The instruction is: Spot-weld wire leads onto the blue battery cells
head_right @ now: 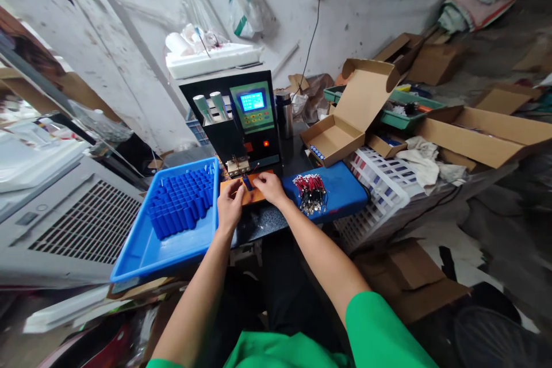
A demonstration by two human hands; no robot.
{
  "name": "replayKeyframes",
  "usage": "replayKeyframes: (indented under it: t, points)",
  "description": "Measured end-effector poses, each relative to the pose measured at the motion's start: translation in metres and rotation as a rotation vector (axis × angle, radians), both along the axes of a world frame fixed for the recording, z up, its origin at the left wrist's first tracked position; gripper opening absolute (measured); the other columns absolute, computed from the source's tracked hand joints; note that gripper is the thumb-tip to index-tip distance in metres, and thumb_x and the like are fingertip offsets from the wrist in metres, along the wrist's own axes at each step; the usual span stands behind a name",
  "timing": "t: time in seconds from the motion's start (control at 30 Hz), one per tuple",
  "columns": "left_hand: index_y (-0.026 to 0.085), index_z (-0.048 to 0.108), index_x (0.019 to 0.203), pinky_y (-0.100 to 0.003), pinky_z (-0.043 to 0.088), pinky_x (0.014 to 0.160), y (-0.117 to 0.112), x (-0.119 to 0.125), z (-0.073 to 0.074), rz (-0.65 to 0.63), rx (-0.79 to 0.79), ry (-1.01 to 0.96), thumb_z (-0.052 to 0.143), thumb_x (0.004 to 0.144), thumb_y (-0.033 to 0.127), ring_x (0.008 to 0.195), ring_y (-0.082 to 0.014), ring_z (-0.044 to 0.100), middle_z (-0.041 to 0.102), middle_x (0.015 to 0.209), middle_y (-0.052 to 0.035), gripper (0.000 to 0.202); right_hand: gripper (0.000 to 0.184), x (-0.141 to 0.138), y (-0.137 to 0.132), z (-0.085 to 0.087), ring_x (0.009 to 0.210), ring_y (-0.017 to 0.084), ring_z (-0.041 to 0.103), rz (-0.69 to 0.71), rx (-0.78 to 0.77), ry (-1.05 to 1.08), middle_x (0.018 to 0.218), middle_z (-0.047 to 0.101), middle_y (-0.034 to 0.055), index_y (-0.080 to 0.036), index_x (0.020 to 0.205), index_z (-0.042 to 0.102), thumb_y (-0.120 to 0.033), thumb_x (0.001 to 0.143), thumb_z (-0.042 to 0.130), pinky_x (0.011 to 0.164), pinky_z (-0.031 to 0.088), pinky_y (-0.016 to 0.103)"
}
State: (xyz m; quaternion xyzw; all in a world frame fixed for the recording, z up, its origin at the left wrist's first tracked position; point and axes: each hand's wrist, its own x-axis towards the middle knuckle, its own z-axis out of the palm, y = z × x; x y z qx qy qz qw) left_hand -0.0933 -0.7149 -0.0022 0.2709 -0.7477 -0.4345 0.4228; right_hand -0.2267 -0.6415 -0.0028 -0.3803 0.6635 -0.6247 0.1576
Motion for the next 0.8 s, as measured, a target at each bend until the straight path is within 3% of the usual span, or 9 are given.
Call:
replayKeyframes:
  t: [0.17,0.3,0.47,0.67,0.8]
  points:
    - [0.019,0.069,0.100,-0.035,0.054,0.082,0.016,0.027,-0.010,0.040,-0.251,-0.132,0.058,0.090,0.038,0.085,-0.0199,0.069,0.075,0.092,-0.0071,0.025,0.028,0.001,0.002,0.003,0.059,0.015,0.046,-0.004,0.002,0.003,0.052,0.049,-0.0024,-0.021,0.055,0.049,-0.037,0.078,0.054,0.057,0.032,0.026]
    - [0.019,0.070,0.097,-0.036,0.052,0.084,0.021,0.028,-0.016,0.035,-0.414,-0.206,0.060,0.088,0.033,0.086,-0.0205,0.069,0.075,0.092,-0.0075,0.019,0.027,0.000,0.001,0.004,0.059,0.015,0.047,-0.009,0.004,-0.017,0.052,0.050,-0.0022,-0.021,0.055,0.050,-0.035,0.078,0.054,0.056,0.033,0.025]
    - [0.019,0.070,0.092,-0.035,0.052,0.077,0.020,0.021,-0.012,0.077,-0.299,-0.219,0.057,0.090,0.034,0.080,-0.0205,0.068,0.074,0.087,-0.0066,0.019,0.027,-0.001,0.006,0.005,0.057,0.014,0.047,0.062,-0.049,-0.090,0.051,0.050,-0.0030,-0.020,0.058,0.053,-0.038,0.078,0.057,0.057,0.036,0.025]
    - [0.020,0.066,0.092,-0.033,0.051,0.072,0.021,0.009,0.000,-0.009,-0.125,-0.240,0.053,0.091,0.032,0.075,-0.0195,0.067,0.073,0.084,-0.0054,0.018,0.024,-0.005,0.016,0.009,0.062,0.013,0.052,0.328,-0.078,-0.116,0.063,0.060,-0.0014,-0.016,0.071,0.066,-0.040,0.072,0.068,0.061,0.041,0.025]
    - [0.020,0.063,0.090,-0.032,0.052,0.071,0.023,0.002,0.002,-0.020,-0.092,-0.225,0.052,0.091,0.033,0.074,-0.0189,0.066,0.070,0.083,-0.0055,0.017,0.025,-0.006,0.016,0.008,0.065,0.014,0.055,0.341,-0.085,-0.105,0.068,0.065,0.0006,-0.015,0.070,0.066,-0.040,0.071,0.071,0.063,0.043,0.025]
